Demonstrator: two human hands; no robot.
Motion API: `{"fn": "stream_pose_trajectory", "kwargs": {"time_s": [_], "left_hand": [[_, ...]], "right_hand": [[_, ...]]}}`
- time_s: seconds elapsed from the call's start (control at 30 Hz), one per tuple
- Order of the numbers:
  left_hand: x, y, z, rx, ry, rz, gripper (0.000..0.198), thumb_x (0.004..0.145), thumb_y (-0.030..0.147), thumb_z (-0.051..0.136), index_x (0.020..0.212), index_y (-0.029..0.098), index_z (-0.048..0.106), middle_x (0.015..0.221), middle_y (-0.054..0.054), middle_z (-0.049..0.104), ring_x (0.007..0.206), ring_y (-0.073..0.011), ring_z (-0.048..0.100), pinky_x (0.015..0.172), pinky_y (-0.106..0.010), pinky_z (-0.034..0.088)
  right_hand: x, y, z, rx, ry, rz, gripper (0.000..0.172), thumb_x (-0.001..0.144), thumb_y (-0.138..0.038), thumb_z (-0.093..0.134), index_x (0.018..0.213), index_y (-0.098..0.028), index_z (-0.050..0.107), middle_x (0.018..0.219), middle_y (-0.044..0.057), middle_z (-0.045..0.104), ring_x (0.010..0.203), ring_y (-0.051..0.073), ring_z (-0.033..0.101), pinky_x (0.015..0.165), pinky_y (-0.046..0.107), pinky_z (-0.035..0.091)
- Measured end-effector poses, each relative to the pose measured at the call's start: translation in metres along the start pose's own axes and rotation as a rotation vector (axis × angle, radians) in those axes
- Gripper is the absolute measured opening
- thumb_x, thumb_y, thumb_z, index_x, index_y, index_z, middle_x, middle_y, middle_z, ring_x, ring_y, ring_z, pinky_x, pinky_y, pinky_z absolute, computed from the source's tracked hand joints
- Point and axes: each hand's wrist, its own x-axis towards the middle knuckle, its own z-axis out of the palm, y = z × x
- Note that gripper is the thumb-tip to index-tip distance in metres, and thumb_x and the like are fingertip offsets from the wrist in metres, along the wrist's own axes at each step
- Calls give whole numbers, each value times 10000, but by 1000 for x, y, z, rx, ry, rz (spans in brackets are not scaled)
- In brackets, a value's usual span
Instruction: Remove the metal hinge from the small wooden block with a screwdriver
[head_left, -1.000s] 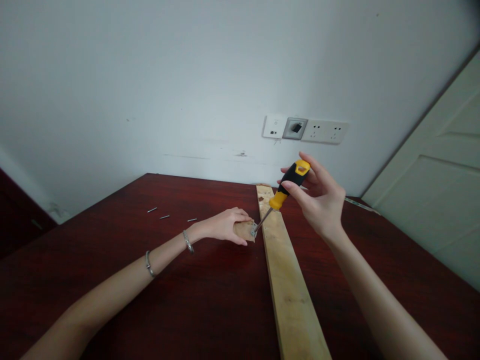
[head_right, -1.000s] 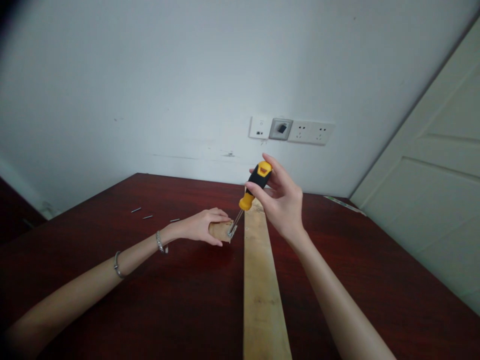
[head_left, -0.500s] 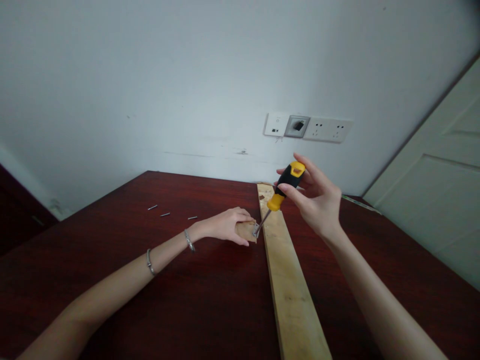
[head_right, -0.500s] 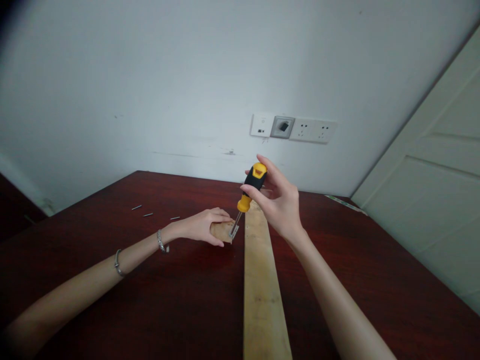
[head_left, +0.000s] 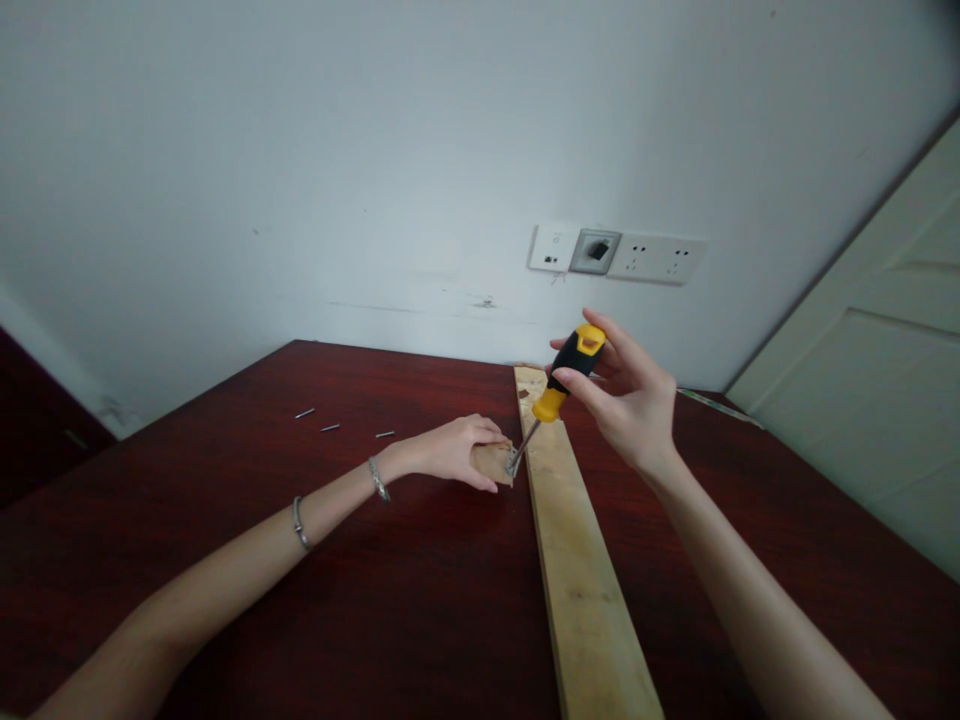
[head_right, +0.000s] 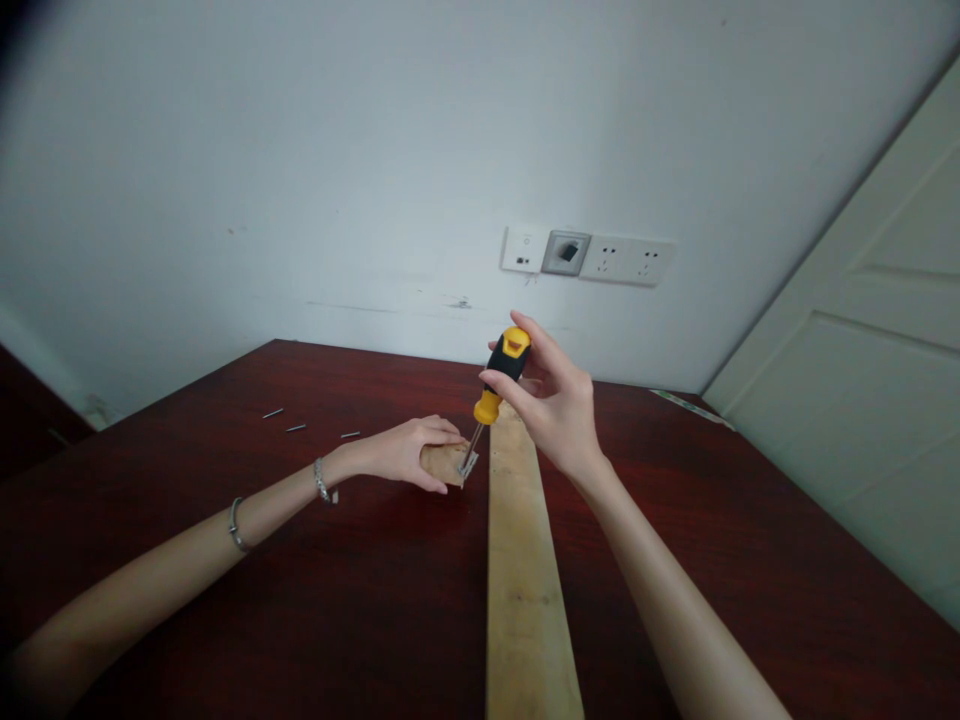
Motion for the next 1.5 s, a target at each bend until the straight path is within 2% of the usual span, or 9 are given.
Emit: {"fn": "stream_pose_trajectory", "kwargs": {"time_s": [0.2,0.53,0.7,0.8,0.93,1.1,1.17,1.37,1.5], "left_hand": [[0,-1,1,14,4,1,616,661,442,807,1166,137,631,1139,-123,619,1051,-252,560,966,-377,420],[0,1,1,-21,19,-25,587,663,430,805,1161,165,641,1109,-101,637,1022,-247,581,939,-366,431],[0,-1,6,-5,15,4,586,658,443,805,1130,132,650,1116,-116,638,1036,-254,575,948,-365,427],[1,-1,8,-7,11,6,577,655,449,806,1113,131,653,1110,-116,640,1026,-250,580,937,-362,435],[2,2,9,-18,10,8,556,648,440,811,1090,140,657,1084,-104,649,1006,-243,585,929,-357,438],[2,6,9,-27,10,1,525,641,413,819,1061,137,665,1060,-103,659,987,-243,593,918,-359,440],[2,6,9,-22,18,-2,529,641,417,818,1065,139,666,1063,-103,660,987,-242,594,914,-357,444],[2,0,11,-42,46,-2,557,653,445,804,1088,125,668,1064,-112,663,975,-233,609,894,-337,464],[2,1,10,-34,42,-20,547,651,430,810,1085,129,672,1067,-113,661,972,-236,614,885,-335,469]], "right_hand": [[0,0,1,33,-11,3,622,749,-334,742,1324,-300,507,1109,42,686,1024,249,675,801,398,620],[-1,-1,1,-16,-44,-18,630,755,-352,732,1337,-308,495,1133,47,667,1004,242,670,782,388,622],[2,-4,-3,-118,-110,-72,559,733,-359,749,1265,-325,580,1175,41,589,984,210,623,779,356,615],[2,-4,-3,-54,-163,-37,585,795,-339,686,1346,-336,492,1149,36,586,941,186,625,796,356,601],[1,-3,1,-13,-180,-42,464,850,-343,604,1298,-325,485,1199,49,571,1028,200,595,790,332,577],[3,-2,4,-149,-86,-40,516,693,-370,773,1143,-299,530,1149,40,536,930,190,572,679,296,560],[4,-2,4,-135,-74,-54,476,709,-357,762,1124,-294,538,1130,36,548,934,189,573,743,322,554],[0,3,10,79,-117,-23,485,829,-316,632,1267,-307,423,1196,56,563,1078,207,574,941,415,491],[-2,11,19,-42,15,-54,574,716,-342,756,1210,-320,466,1224,43,513,1032,203,567,828,353,539]]}}
